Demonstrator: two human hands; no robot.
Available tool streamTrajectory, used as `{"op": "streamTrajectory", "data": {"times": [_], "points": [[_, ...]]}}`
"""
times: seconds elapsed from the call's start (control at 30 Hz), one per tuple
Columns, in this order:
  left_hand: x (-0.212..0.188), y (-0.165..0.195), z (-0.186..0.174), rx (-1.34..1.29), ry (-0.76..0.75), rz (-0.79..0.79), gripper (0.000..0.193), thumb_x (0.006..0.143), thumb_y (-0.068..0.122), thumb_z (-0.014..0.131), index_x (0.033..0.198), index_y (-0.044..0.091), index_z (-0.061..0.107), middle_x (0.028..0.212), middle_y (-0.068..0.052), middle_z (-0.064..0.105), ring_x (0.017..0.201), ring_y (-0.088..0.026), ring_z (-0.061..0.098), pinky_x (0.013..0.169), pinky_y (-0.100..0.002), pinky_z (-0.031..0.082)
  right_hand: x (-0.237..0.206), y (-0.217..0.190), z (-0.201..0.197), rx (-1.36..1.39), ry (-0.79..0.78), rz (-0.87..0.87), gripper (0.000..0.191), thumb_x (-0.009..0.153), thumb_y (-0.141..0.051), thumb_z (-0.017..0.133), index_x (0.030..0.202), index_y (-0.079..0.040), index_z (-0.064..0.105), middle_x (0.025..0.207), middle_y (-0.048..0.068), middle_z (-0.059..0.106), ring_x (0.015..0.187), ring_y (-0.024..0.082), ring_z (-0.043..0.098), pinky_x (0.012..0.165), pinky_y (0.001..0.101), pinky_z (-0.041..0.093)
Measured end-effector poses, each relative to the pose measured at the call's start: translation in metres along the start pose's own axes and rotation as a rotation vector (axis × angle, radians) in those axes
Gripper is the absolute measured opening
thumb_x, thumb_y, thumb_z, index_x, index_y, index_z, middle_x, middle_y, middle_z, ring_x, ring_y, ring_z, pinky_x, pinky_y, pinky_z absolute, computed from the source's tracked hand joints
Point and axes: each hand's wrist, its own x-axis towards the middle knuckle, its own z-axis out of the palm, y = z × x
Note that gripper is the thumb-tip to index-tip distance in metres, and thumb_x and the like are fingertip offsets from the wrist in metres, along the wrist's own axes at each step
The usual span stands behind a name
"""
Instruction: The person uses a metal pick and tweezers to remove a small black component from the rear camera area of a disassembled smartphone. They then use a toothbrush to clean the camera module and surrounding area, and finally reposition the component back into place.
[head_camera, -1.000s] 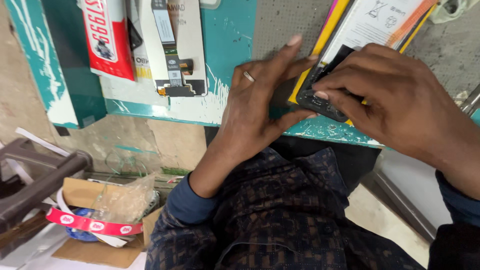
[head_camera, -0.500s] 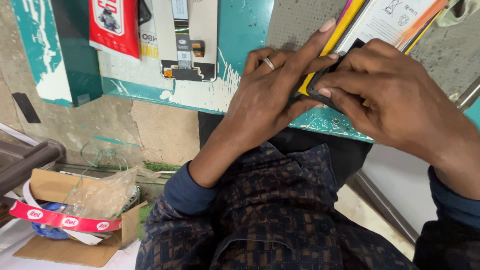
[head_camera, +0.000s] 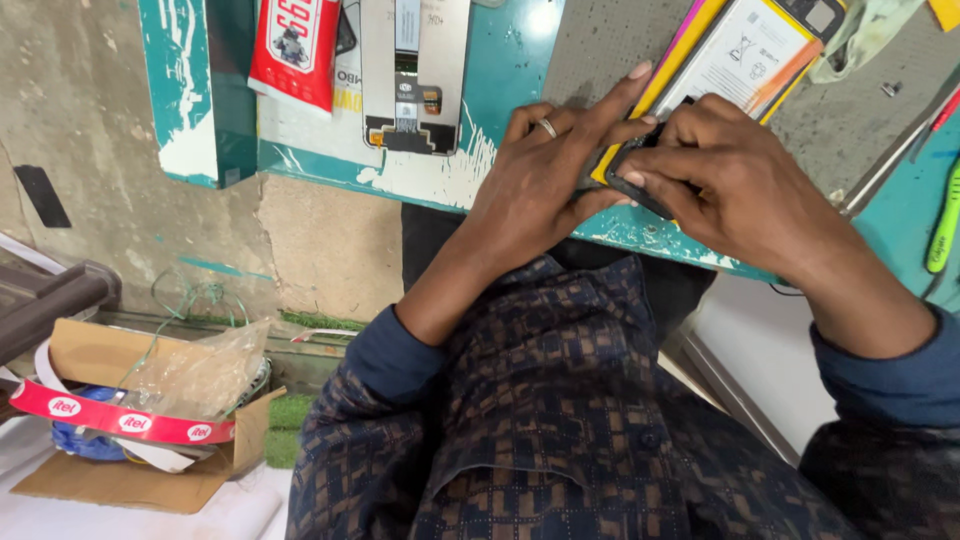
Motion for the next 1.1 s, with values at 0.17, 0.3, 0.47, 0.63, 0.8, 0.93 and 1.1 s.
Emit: {"op": "streamTrajectory", "data": {"times": [0.17, 0.3, 0.47, 0.63, 0.8, 0.93, 1.1], "points": [[-0.002, -0.002, 0.003, -0.013, -0.011, -0.028, 0.095, 0.096, 0.05, 0.072, 0.167, 0.022, 0.016, 0.142, 0.009, 0.069, 0.128, -0.015, 0.063, 0.118, -0.04, 0.036, 0.001, 0.003, -0.002, 0.018, -0.027, -0.006, 0.024, 0.093, -0.017, 0.077, 0.114, -0.006, 0.079, 0.077, 0.006, 0.049, 0.08, 0.022, 0.049, 0.069, 0.0412, 0.046], [-0.002, -0.003, 0.006, -0.004, 0.004, -0.002, 0.096, 0.097, 0.05, 0.071, 0.17, 0.022, 0.016, 0.143, 0.009, 0.068, 0.125, -0.014, 0.063, 0.114, -0.04, 0.036, 0.0, 0.003, -0.002, 0.032, -0.034, 0.017, 0.023, 0.093, -0.016, 0.078, 0.113, -0.006, 0.079, 0.076, 0.007, 0.049, 0.079, 0.023, 0.049, 0.068, 0.0415, 0.045], [-0.005, -0.003, 0.007, 0.036, 0.0, 0.003, 0.093, 0.099, 0.051, 0.069, 0.169, 0.022, 0.015, 0.143, 0.01, 0.068, 0.125, -0.014, 0.063, 0.114, -0.04, 0.036, 0.0, 0.002, -0.002, 0.041, -0.043, 0.025, 0.022, 0.093, -0.014, 0.077, 0.114, -0.005, 0.079, 0.078, 0.007, 0.05, 0.083, 0.024, 0.051, 0.069, 0.0424, 0.045], [-0.005, -0.002, 0.007, 0.049, 0.018, 0.008, 0.095, 0.1, 0.052, 0.067, 0.172, 0.021, 0.015, 0.138, 0.011, 0.068, 0.124, -0.014, 0.062, 0.114, -0.041, 0.036, 0.003, -0.001, -0.006, 0.033, -0.055, 0.038, 0.021, 0.094, -0.014, 0.077, 0.112, -0.004, 0.079, 0.079, 0.008, 0.052, 0.087, 0.025, 0.053, 0.071, 0.043, 0.047], [-0.004, 0.0, 0.005, 0.049, 0.016, 0.011, 0.095, 0.101, 0.052, 0.068, 0.172, 0.02, 0.015, 0.138, 0.011, 0.067, 0.123, -0.015, 0.062, 0.114, -0.04, 0.037, 0.006, -0.004, -0.009, 0.031, -0.08, 0.083, 0.019, 0.095, -0.015, 0.078, 0.111, -0.005, 0.079, 0.084, 0.009, 0.057, 0.088, 0.025, 0.056, 0.069, 0.0417, 0.05], [-0.002, 0.002, 0.0, 0.027, 0.001, 0.005, 0.096, 0.099, 0.05, 0.07, 0.172, 0.019, 0.015, 0.138, 0.01, 0.068, 0.122, -0.017, 0.061, 0.113, -0.039, 0.037, 0.009, 0.001, -0.013, 0.078, -0.058, 0.025, 0.022, 0.095, -0.014, 0.078, 0.114, -0.005, 0.078, 0.089, 0.008, 0.06, 0.091, 0.024, 0.058, 0.071, 0.0399, 0.05], [0.005, 0.01, -0.009, 0.016, 0.018, 0.04, 0.074, 0.094, 0.038, 0.074, 0.153, 0.013, 0.036, 0.14, -0.005, 0.064, 0.126, -0.024, 0.059, 0.11, -0.042, 0.039, 0.0, 0.002, -0.023, 0.375, 0.044, 0.162, 0.012, 0.102, -0.007, 0.076, 0.114, -0.003, 0.076, 0.085, 0.007, 0.058, 0.073, 0.015, 0.054, 0.062, 0.0304, 0.04]]}}
